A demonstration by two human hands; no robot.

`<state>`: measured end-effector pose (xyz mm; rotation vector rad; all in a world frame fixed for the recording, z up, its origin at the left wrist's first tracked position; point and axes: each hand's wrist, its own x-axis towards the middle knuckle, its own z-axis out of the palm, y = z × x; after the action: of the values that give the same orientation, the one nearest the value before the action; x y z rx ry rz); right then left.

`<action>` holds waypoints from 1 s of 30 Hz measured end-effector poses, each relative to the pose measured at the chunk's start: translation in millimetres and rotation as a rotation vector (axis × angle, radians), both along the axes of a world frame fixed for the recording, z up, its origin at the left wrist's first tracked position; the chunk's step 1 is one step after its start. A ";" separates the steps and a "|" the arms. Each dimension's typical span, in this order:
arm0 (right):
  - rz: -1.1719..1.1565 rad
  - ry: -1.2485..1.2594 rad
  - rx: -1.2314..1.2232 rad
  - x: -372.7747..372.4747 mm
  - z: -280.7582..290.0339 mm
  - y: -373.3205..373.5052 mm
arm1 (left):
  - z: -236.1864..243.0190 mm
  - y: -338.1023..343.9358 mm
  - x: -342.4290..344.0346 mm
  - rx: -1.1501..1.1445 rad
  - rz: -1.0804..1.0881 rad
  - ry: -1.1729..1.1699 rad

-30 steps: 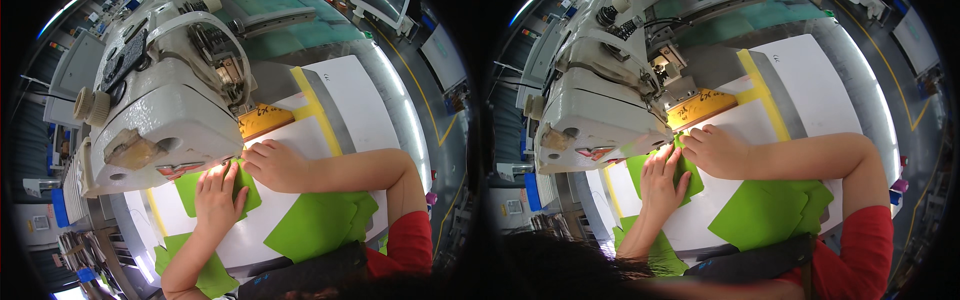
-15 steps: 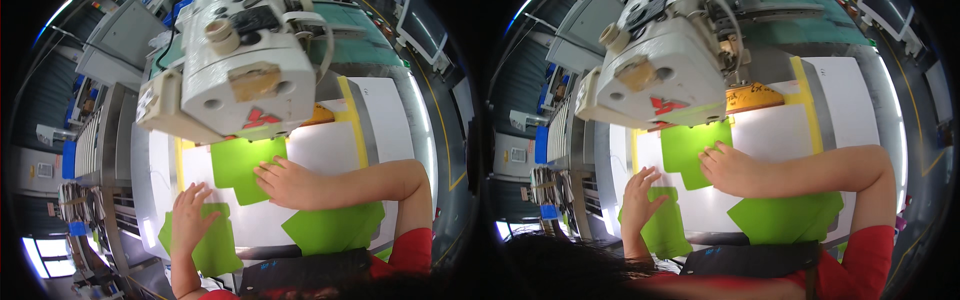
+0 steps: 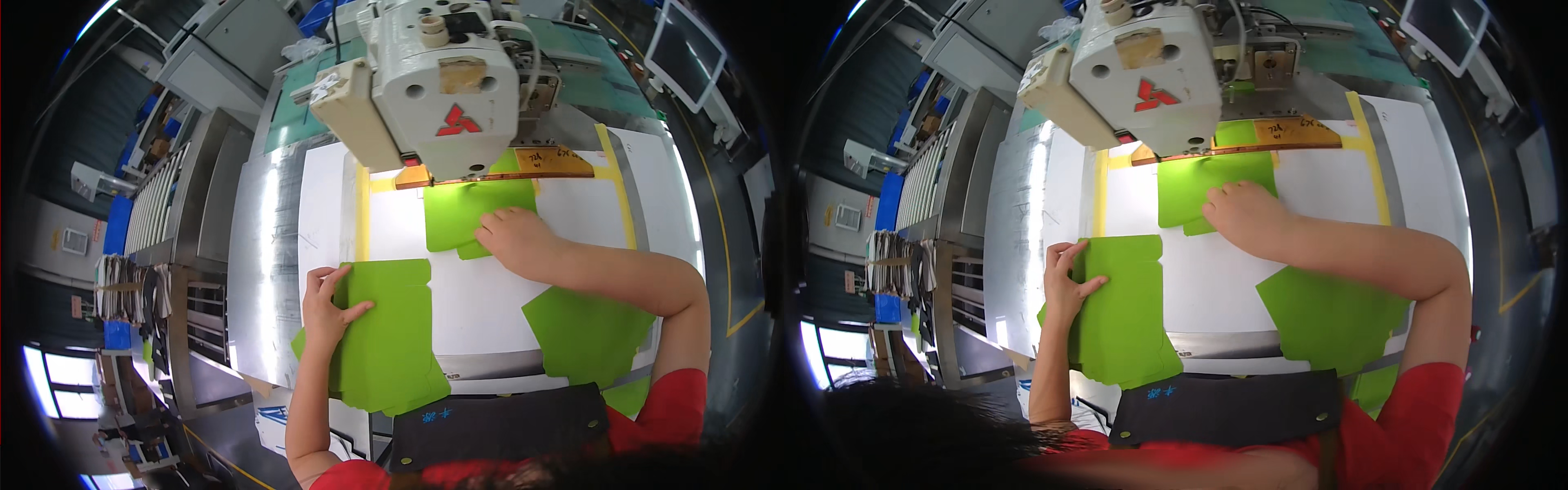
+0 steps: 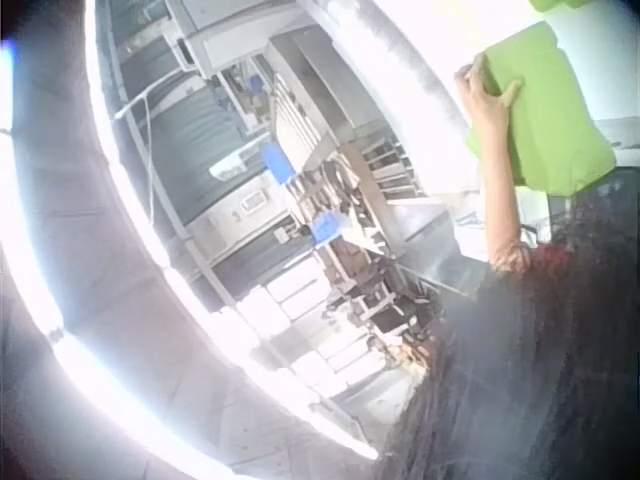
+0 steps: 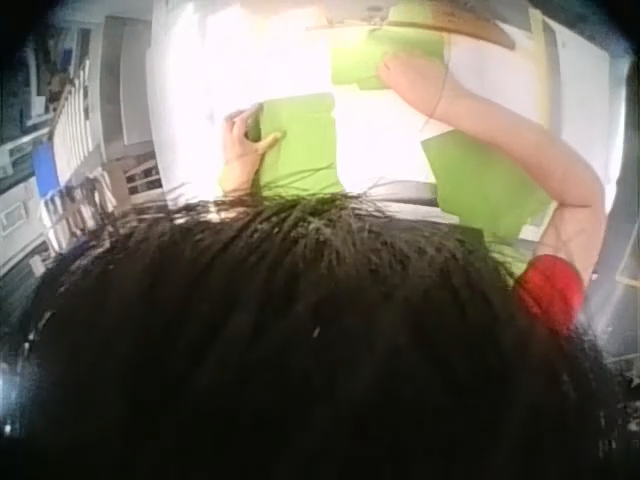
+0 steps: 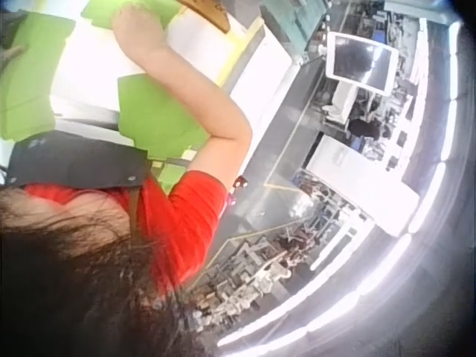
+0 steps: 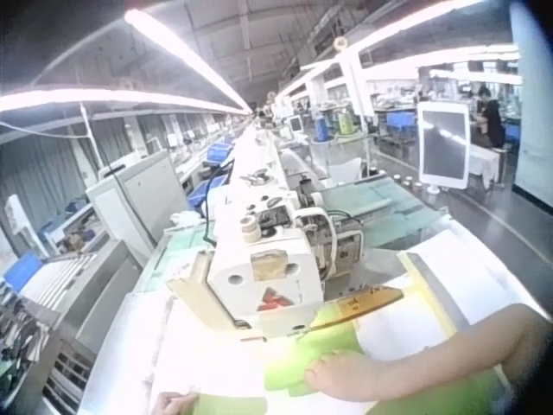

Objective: Sewing green fabric pieces using an industrial sewing machine.

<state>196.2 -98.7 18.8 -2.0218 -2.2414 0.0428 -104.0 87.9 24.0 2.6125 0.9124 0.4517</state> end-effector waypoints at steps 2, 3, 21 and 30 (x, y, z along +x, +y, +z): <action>-0.069 0.012 -0.030 0.0 0.9 -5.0 | -2.2 8.1 -0.6 0.007 -0.072 -0.010; -0.110 0.039 -0.048 0.4 1.0 -7.3 | -3.0 12.5 -0.8 0.025 -0.116 -0.005; -0.935 0.332 0.649 34.3 134.2 -192.0 | 28.3 8.4 12.7 -0.287 -0.237 -0.257; -1.708 -0.738 0.754 -15.5 127.7 -486.9 | -12.6 -22.5 115.7 -0.490 -0.640 -0.131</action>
<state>180.6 -585.6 146.6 -2.7088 0.1797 -1.4799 11.7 65.4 11.4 2.2142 0.0886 0.1874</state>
